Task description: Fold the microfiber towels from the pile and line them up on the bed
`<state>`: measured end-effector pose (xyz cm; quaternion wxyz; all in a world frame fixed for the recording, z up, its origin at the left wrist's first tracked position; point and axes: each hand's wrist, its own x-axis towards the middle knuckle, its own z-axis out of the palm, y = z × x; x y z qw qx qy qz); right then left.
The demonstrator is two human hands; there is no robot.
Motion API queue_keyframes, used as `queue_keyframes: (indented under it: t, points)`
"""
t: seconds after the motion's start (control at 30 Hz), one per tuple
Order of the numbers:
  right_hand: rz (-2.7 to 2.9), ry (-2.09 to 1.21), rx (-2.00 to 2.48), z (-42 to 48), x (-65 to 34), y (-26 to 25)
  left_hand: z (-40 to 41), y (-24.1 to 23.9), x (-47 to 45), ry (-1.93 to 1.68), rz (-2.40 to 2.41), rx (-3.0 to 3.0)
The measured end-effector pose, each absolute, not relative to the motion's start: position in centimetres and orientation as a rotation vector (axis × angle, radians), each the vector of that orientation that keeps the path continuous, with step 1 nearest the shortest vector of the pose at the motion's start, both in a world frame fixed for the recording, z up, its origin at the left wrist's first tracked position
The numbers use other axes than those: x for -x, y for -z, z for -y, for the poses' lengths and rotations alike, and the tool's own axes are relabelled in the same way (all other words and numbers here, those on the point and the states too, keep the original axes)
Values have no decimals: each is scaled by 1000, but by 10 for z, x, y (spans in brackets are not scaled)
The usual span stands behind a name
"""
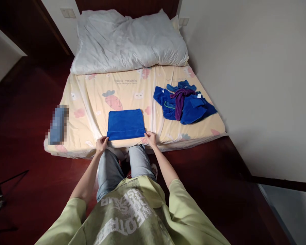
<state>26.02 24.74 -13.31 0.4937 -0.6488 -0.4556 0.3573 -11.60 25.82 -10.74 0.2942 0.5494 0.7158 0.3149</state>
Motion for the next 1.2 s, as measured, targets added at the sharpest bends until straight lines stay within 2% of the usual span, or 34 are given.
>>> queue_keyframes:
  t: [0.8,1.2]
  points:
    - [949,-872,1617,-255,-256,137,-259,106,111,-880,-1932,-1392]
    - [1041,-811,1660,-254,-250,131,-259,109,104,-942,-2015,-1457]
